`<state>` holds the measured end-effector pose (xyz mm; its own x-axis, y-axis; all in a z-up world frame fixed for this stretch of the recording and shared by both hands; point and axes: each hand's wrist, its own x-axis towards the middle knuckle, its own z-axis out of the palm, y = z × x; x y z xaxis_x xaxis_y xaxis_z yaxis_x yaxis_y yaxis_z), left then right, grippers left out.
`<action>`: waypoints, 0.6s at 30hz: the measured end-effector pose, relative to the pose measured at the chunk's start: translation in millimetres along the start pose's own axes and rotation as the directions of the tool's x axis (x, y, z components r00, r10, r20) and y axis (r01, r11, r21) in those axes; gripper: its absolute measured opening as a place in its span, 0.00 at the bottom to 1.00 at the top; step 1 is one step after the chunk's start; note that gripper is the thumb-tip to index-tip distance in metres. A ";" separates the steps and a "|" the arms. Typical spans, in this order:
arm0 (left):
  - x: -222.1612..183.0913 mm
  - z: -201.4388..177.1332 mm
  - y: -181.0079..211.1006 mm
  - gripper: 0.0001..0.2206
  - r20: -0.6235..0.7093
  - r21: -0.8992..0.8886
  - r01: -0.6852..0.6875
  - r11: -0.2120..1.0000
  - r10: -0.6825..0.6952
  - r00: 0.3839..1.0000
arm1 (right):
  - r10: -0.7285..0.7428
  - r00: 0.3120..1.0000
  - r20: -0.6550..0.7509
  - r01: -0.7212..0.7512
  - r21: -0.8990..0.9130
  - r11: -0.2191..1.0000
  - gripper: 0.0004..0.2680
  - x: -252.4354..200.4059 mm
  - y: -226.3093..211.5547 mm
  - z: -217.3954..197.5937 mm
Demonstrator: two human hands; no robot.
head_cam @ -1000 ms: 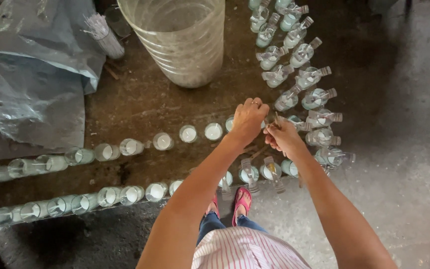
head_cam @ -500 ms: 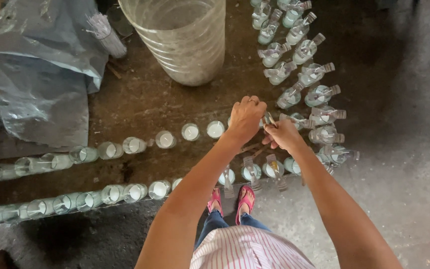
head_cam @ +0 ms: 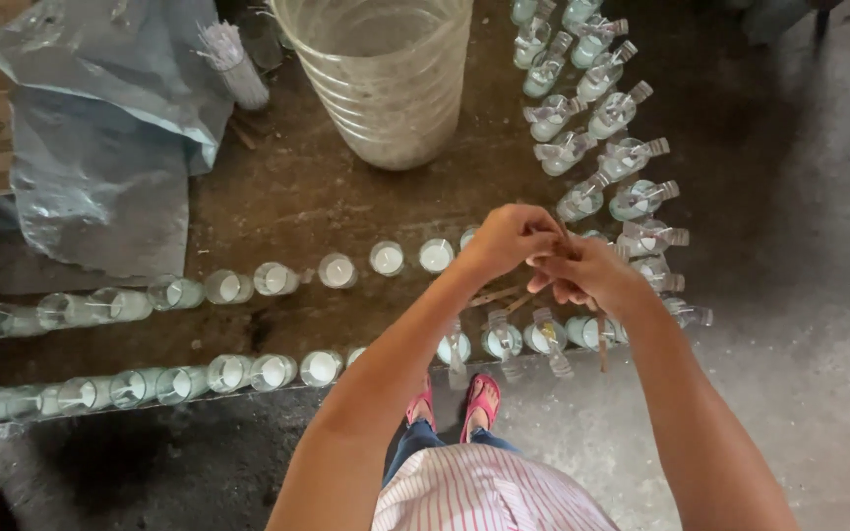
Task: Placing wooden wick holders across the tops of glass candle jars to secure and center the wicks.
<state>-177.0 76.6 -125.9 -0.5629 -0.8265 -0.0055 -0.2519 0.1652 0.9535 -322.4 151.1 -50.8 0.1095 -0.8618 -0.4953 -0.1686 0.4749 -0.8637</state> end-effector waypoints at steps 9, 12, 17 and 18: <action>-22.0 -67.0 -13.3 0.04 -0.194 0.130 0.142 0.981 -0.116 0.974 | -0.063 0.996 -0.066 0.069 0.089 0.994 0.15 47.9 88.6 -10.1; -22.2 -68.5 -25.6 0.05 -0.225 0.169 0.164 0.972 -0.124 0.966 | -0.101 0.989 -0.105 0.103 0.016 0.995 0.13 52.9 86.6 2.1; -23.4 -78.5 -50.9 0.11 -0.272 0.413 0.229 0.881 -0.121 0.955 | -0.074 0.978 -0.196 0.062 -0.071 0.996 0.12 60.2 82.3 27.4; -26.0 -81.8 -50.7 0.13 -0.282 0.508 0.241 0.827 -0.104 0.954 | -0.054 0.976 -0.213 0.042 -0.061 0.997 0.11 57.8 76.1 35.1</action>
<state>-85.3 45.7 -149.5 -0.2884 -0.9573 -0.0197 -0.7441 0.2111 0.6339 -294.6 143.7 -148.4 -0.0927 -0.9043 -0.4167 -0.2229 0.4268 -0.8765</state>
